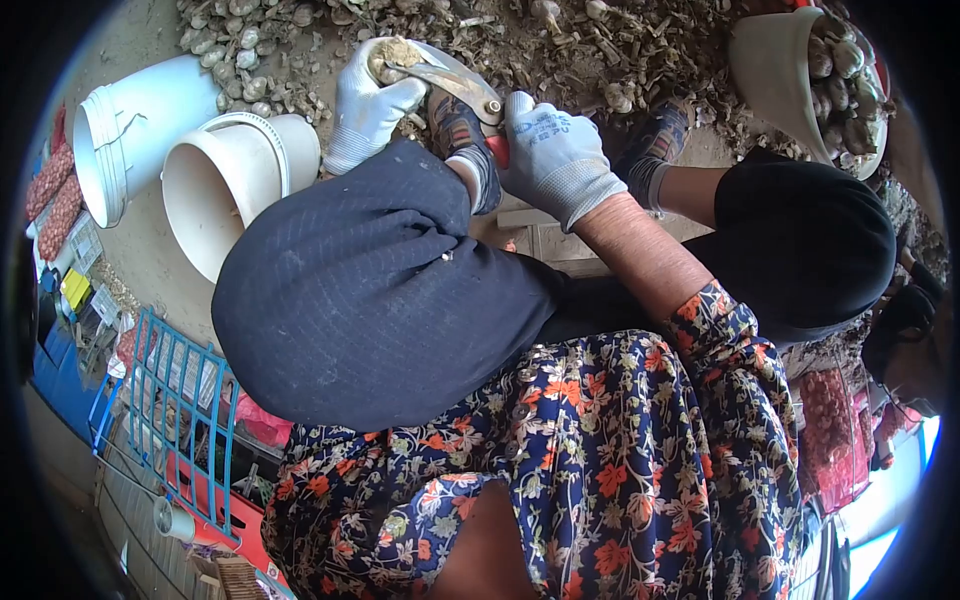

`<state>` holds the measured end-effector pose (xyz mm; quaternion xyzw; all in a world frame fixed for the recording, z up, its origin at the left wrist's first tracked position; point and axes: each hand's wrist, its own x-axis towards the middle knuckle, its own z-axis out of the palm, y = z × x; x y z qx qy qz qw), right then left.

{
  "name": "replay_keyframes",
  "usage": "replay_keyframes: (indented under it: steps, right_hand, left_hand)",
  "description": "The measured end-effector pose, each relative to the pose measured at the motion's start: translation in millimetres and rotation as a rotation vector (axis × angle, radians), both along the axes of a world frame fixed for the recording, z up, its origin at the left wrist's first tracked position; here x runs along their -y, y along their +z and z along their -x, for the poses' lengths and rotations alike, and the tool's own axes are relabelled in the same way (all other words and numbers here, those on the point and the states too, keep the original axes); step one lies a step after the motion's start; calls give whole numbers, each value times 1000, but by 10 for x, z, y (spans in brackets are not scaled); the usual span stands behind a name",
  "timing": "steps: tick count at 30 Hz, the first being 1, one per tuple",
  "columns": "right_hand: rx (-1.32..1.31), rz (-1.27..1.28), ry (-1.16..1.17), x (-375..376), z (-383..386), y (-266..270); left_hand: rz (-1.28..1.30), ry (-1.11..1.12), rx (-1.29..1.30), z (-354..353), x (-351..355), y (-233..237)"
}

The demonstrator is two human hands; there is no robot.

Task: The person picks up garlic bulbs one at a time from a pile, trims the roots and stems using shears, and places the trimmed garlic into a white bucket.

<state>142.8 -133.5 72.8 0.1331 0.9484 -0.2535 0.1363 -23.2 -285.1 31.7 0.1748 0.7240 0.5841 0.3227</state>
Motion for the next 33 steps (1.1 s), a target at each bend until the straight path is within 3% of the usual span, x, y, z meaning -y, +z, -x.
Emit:
replay_keyframes:
  steps: [2,6,8,11,14,20,22,25,28,29,33]
  right_hand:
    - [56,112,-30,14,41,-42]
    - [114,169,-153,48,124,-223]
    - [101,263,-234,32,108,-226]
    - [136,214,-135,-61,-1,-60]
    - [18,116,-24,-93,-124,59]
    - [42,51,18,35,38,96]
    - [60,-23,61,52,45,63]
    - [74,-14,67,60,59,32]
    - [95,56,40,100,88,-18]
    - [125,111,3,111,107,-12]
    - [107,176,-31,121,122,-52]
  left_hand:
    - [75,54,-270,3,-63,61]
    - [202,49,-270,-133,-125,174]
    - [112,101,-234,-116,-31,65]
    - [-296,239,160,-130,6,41]
    - [-307,251,339,-129,81,138]
    - [-141,113,97,-133,114,140]
    - [47,-5,-132,-114,110,161]
    - [163,-50,-260,-138,74,211]
    - [62,21,-234,-129,71,81]
    - [158,13,-365,-121,90,91]
    - [61,99,-111,-141,129,29]
